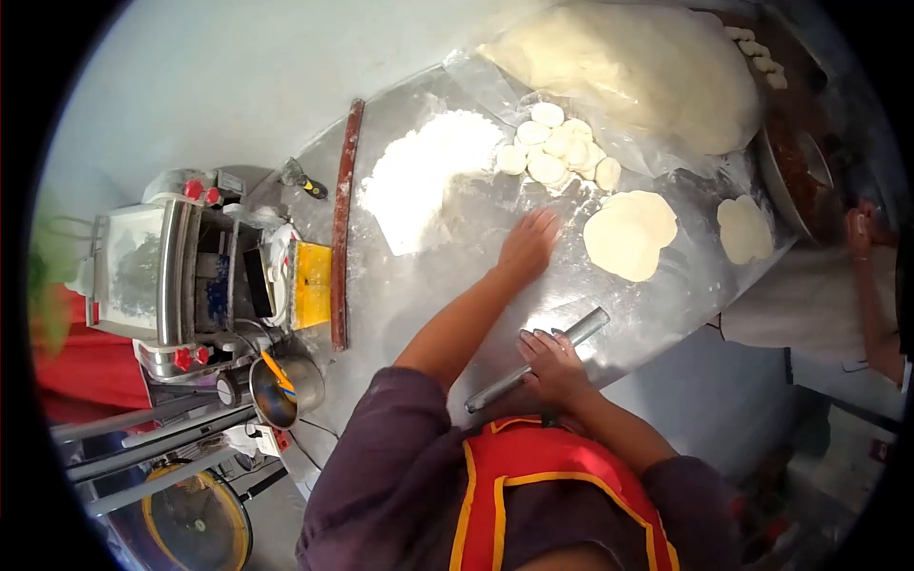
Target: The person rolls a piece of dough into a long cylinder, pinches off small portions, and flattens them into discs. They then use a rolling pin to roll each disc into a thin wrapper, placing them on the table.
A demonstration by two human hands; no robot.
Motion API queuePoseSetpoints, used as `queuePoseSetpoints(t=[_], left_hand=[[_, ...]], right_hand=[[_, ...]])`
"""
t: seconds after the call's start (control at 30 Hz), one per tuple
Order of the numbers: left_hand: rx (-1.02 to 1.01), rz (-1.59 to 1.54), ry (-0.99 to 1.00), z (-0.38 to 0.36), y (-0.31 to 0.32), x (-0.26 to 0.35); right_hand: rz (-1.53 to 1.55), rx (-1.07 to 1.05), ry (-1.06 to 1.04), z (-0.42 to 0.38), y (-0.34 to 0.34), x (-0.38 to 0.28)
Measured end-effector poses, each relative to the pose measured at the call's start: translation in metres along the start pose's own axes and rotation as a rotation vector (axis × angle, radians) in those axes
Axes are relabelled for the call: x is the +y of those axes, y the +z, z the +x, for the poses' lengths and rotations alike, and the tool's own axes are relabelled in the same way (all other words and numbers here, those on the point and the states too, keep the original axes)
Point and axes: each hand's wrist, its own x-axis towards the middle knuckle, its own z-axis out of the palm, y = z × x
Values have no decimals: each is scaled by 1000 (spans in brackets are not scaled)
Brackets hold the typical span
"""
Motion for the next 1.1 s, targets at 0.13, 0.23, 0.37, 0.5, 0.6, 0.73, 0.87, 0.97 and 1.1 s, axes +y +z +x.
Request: queuePoseSetpoints(t=[0.13,0.23,0.37,0.5,0.6,0.73,0.87,0.97,1.1], left_hand=[[28,29,-78,-116,-43,2],[59,25,-190,-169,-71,5],[8,-45,-439,-167,-92,10],[-359,-26,-481,-122,-120,-5],[-68,-11,-372,-85,-123,-17],[193,63,-154,-86,-67,-64],[46,27,-91,-121,-90,-35],[67,-47,-150,-175,-90,-16],[-36,-80,-257,-181,-92,3]], right_hand=[[20,43,3,1,0,-1],[51,8,41,7,-11,-7],[47,115,-33,4,-5,-5],[38,150,-59,2,-3,-3],[35,139,-45,3,-5,-8],[5,130,-50,3,-1,-5],[19,126,-52,4,-7,-7],[28,137,-51,4,-8,-8],[16,52,-6,5,-7,-9]])
